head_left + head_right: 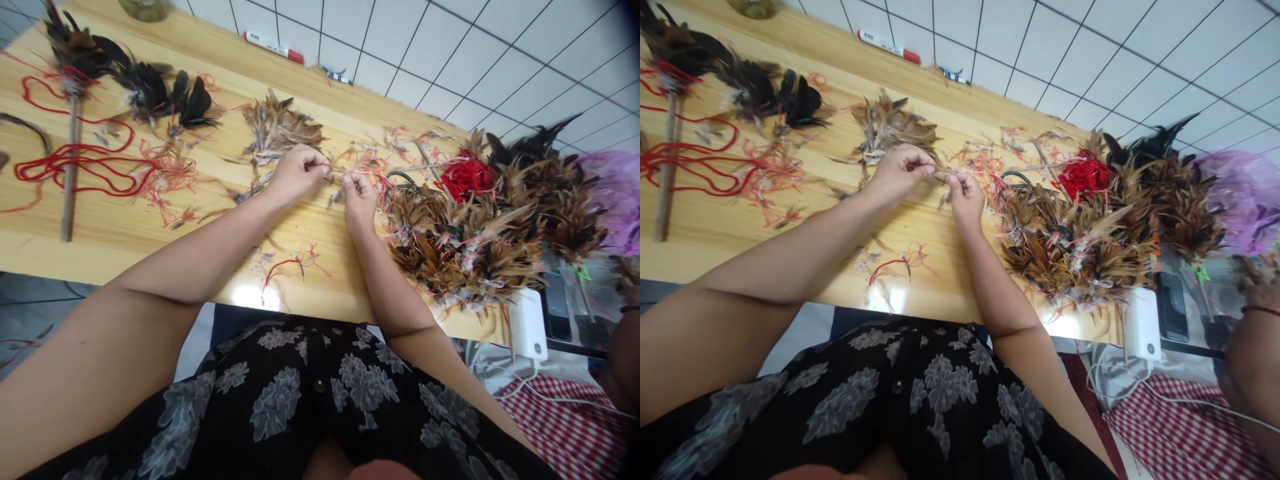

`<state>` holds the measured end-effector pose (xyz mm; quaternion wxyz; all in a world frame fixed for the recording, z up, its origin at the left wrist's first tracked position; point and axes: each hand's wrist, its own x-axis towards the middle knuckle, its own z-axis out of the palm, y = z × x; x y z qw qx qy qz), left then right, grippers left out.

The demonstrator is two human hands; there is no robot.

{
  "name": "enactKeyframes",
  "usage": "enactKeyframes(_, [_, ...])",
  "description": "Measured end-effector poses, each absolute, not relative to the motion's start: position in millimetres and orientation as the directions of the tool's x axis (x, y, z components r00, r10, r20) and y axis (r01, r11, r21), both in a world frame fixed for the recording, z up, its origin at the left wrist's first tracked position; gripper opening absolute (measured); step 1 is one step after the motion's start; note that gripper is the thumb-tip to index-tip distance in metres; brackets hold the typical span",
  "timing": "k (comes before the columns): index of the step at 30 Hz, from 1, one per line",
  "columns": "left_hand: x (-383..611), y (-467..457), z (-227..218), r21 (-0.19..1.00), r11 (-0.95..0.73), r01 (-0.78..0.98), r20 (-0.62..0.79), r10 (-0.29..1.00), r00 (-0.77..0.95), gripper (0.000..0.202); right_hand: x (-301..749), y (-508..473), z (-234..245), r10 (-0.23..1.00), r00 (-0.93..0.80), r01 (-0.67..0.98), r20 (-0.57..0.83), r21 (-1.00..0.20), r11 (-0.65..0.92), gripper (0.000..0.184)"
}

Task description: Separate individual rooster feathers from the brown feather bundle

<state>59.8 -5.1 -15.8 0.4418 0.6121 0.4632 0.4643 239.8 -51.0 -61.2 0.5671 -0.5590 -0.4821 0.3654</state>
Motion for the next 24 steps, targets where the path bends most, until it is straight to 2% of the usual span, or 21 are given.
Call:
enactKeyframes(4, [50.2, 1.6, -12.4, 0.967, -0.207, 0.148, 0.193, 0.975, 0.108, 0.022, 241.0, -49.4, -62.8, 0.952, 0.261, 0.138, 0.162, -0.982, 0.129, 0.049])
enactKeyframes(8, [53.0, 1.8, -13.0, 0.993, -0.104, -0.056, 0.11, 0.986, 0.124, 0.02, 243.3, -46.6, -68.2, 0.948, 0.235, 0.19, 0.214, -0.967, 0.171, 0.05])
enactKeyframes(11, [58.5, 0.1, -16.5, 0.989, -0.008, -0.147, 0.033, 0.986, 0.165, 0.023, 242.8, -46.9, -69.0, 0.95, 0.237, 0.199, 0.204, -0.967, 0.159, 0.049])
enactKeyframes(24, [66.6, -6.2, -23.3, 0.99, 0.04, -0.138, -0.006, 0.971, 0.24, 0.025, 235.3, -45.7, -68.2, 0.967, 0.2, 0.158, 0.158, -0.979, 0.128, 0.046])
